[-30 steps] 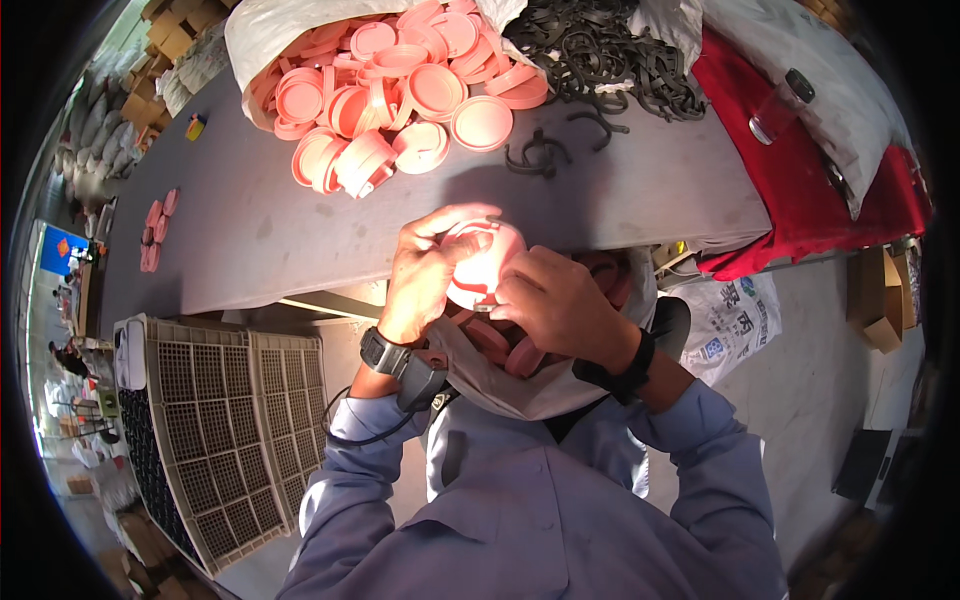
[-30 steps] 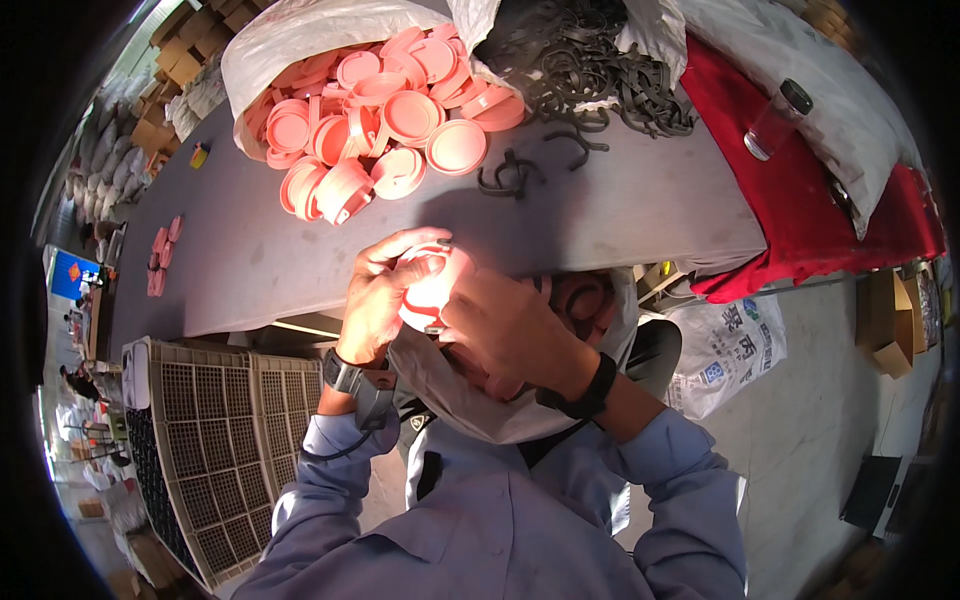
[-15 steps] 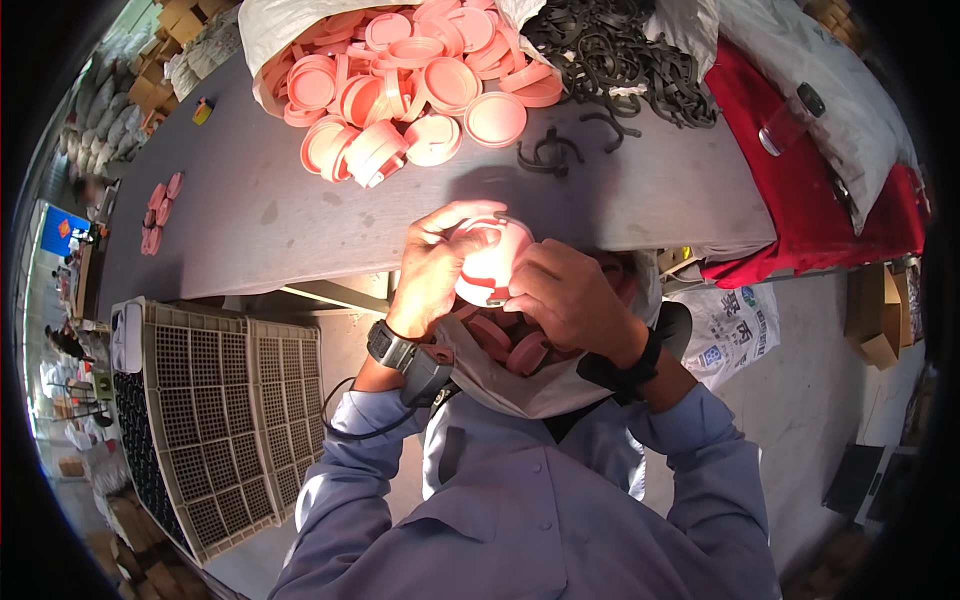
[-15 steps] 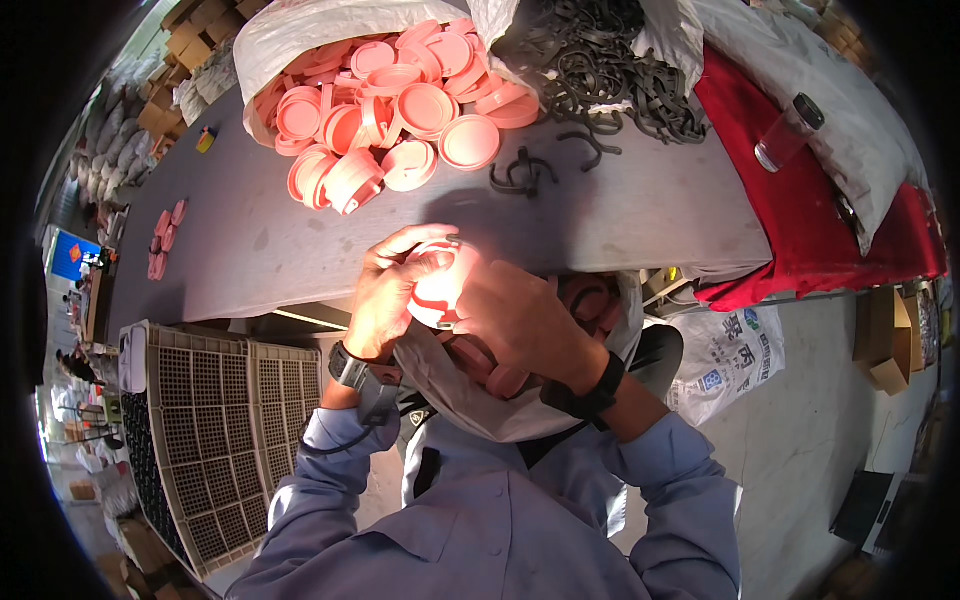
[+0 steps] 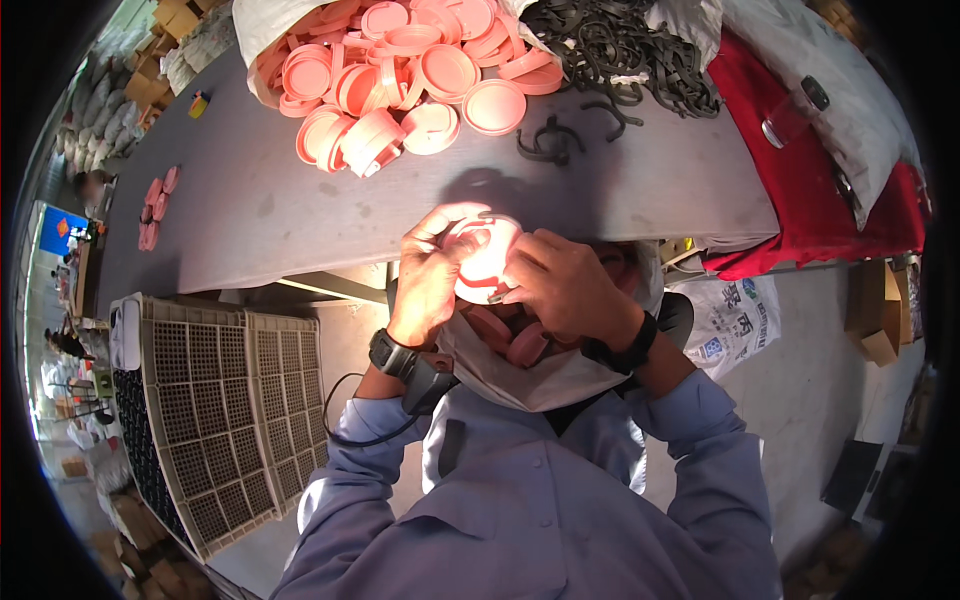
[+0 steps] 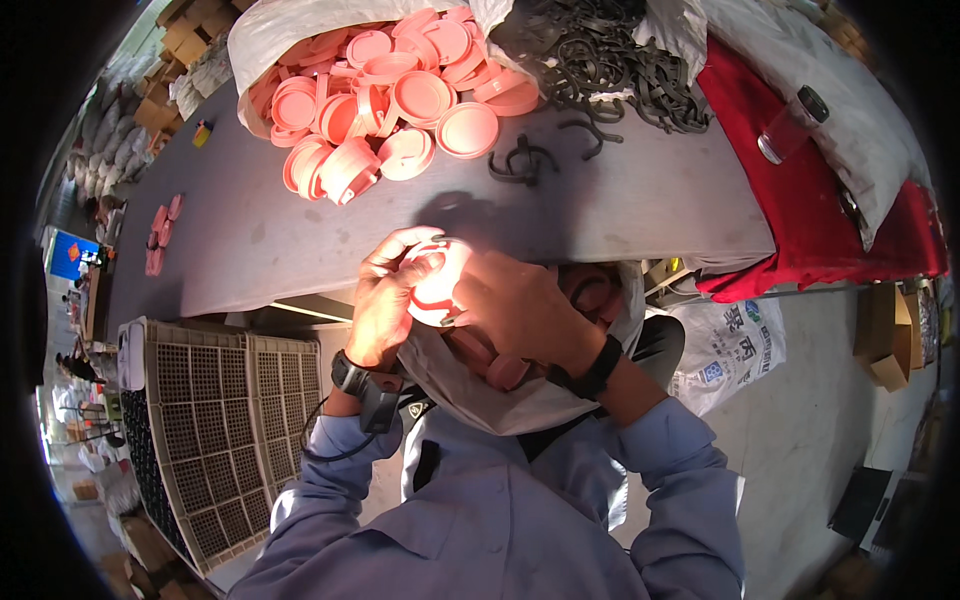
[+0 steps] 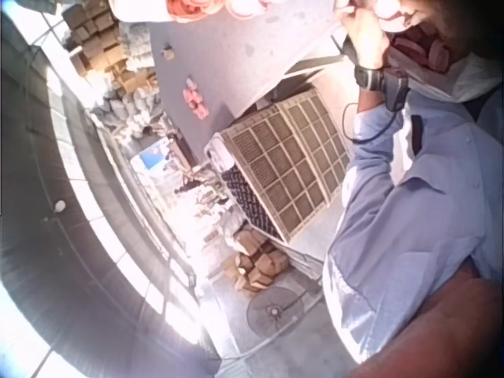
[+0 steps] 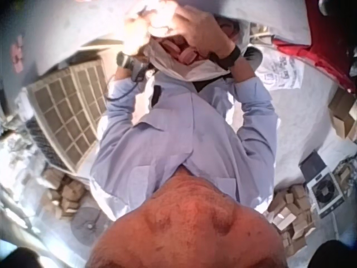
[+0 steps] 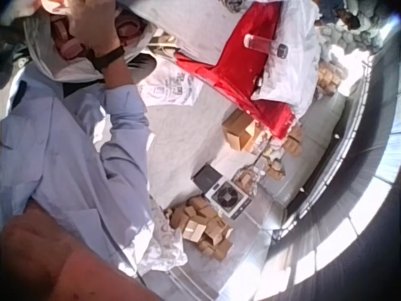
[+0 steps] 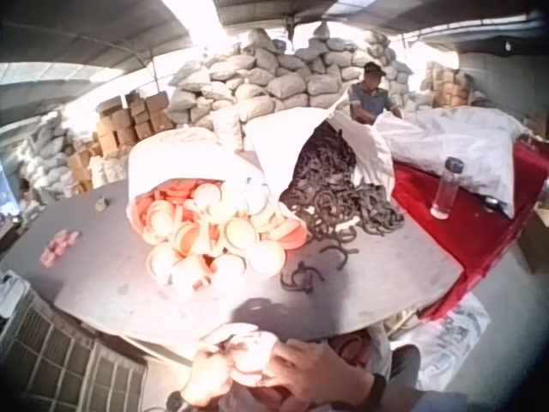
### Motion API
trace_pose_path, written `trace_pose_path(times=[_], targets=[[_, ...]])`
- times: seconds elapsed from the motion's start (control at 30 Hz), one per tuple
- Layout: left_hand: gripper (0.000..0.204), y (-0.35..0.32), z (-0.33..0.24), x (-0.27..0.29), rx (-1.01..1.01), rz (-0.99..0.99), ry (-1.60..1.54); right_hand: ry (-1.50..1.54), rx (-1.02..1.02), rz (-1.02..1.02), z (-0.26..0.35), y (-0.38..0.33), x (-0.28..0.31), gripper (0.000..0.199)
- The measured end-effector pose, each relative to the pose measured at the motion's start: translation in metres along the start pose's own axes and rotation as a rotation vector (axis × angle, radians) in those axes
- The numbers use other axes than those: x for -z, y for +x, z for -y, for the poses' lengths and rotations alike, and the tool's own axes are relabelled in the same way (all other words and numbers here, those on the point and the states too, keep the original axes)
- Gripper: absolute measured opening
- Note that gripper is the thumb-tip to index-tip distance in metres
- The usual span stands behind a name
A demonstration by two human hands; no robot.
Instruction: Insert black plastic rings into pink plastic lid components and sort them into a bag.
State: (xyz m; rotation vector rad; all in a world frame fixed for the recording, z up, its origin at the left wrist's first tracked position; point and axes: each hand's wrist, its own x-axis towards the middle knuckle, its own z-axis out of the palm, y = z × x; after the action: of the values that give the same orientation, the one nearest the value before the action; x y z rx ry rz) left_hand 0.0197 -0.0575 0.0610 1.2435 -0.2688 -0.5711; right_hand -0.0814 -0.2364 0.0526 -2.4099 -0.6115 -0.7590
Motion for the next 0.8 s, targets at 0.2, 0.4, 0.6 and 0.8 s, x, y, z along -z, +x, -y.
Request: trace_pose_path(times=[0.2, 0.4, 0.6, 0.8], targets=[[0.026, -0.002, 0.025, 0.006, -0.069, -0.064, 0.064, -0.094, -0.074, 0.105, 0.013, -0.001, 0.0, 0.023], [0.028, -0.004, 0.039, -0.001, -0.139, -0.091, 0.148, -0.069, -0.073, 0.071, 0.017, -0.01, -0.009, 0.031], [0.03, -0.007, 0.035, 0.002, -0.125, -0.103, 0.131, -0.035, -0.069, 0.078, 0.016, -0.01, -0.011, 0.036], [0.028, -0.014, 0.037, -0.003, -0.118, -0.136, 0.158, -0.027, -0.04, 0.079, 0.013, -0.017, -0.01, 0.039]])
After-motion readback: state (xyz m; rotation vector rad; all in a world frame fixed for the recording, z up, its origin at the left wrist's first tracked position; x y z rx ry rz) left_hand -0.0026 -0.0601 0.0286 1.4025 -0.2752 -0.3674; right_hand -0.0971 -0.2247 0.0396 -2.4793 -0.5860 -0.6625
